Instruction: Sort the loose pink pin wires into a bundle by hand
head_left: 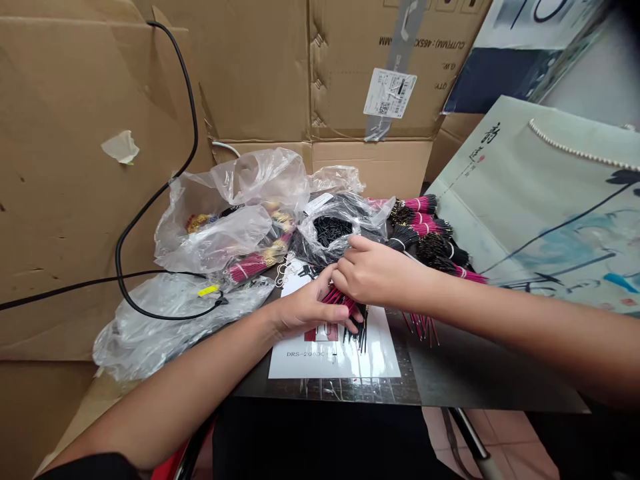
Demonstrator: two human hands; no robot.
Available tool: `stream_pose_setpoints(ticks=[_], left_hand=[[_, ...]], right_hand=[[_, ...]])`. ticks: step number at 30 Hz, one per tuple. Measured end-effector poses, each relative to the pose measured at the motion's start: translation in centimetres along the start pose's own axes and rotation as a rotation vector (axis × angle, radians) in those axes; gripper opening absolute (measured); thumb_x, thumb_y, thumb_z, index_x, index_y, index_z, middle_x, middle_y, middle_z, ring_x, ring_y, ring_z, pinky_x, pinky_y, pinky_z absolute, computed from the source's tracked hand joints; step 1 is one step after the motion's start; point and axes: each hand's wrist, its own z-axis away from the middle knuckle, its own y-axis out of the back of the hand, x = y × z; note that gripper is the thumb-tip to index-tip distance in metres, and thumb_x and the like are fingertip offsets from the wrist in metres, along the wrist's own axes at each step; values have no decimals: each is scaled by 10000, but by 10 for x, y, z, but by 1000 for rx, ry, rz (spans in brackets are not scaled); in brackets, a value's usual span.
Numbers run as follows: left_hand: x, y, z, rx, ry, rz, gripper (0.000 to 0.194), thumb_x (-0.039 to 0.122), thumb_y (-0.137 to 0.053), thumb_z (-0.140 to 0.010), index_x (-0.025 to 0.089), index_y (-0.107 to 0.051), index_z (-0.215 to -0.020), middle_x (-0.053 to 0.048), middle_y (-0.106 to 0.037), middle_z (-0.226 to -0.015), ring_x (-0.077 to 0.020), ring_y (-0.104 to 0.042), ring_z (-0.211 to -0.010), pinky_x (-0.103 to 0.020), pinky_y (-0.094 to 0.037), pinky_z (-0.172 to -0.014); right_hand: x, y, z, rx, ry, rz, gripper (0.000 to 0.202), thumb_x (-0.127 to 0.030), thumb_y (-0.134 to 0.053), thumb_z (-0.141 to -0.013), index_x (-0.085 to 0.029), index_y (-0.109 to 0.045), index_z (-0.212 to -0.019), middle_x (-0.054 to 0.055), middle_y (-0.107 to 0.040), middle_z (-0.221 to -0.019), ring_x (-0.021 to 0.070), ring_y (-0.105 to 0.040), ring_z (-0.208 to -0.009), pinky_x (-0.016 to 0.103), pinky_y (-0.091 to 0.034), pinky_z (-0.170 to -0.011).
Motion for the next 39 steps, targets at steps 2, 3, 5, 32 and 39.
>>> stream_pose_setpoints(ticks=[2, 3, 5, 32, 39], left_hand=[[4, 0, 2, 53, 6, -58, 754, 306, -898, -724, 230, -375, -1261, -22, -664, -885, -191, -711, -670, -242, -513, -509], [6, 0, 2, 78, 6, -77, 751, 280, -893, -726, 226, -375, -1267, -8, -653, -866, -183, -699, -623, -248, -516, -490], [9, 0, 2, 109, -3, -98, 801, 260, -885, -729, 233, -351, -1326, 7, -642, -857, -177, -685, -582, -258, -519, -474], [5, -6, -2, 71, -62, -57, 267, 162, -683, -742, 179, -461, -595, 53, -427, -533, -77, -433, -476, -263, -438, -501], [7, -4, 2, 8, -25, -40, 312, 321, -725, -891, 177, -484, -754, 63, -448, -576, -75, -427, -501, -259, -432, -526]], right_hand=[[-2, 1, -6, -73, 76, 129, 330, -104, -544, -890, -243, -484, -597, 17, -557, -591, 152, -383, -550, 381, -397, -768], [-4, 1, -8, -102, 105, 177, 322, -107, -557, -881, -244, -494, -596, 15, -573, -597, 148, -389, -545, 379, -404, -777], [-6, 2, -12, -129, 140, 224, 298, -113, -582, -860, -245, -514, -602, 10, -601, -616, 146, -419, -549, 375, -417, -791], [11, 24, -18, -167, 206, -82, 253, -142, -473, -1004, -270, -671, -914, 18, -681, -895, 197, -585, -919, 449, -460, -1009], [20, 34, 8, 7, 83, -373, 677, -639, -712, -838, -259, -601, -1387, 93, -626, -1418, 322, -552, -1336, 527, -397, -1149]])
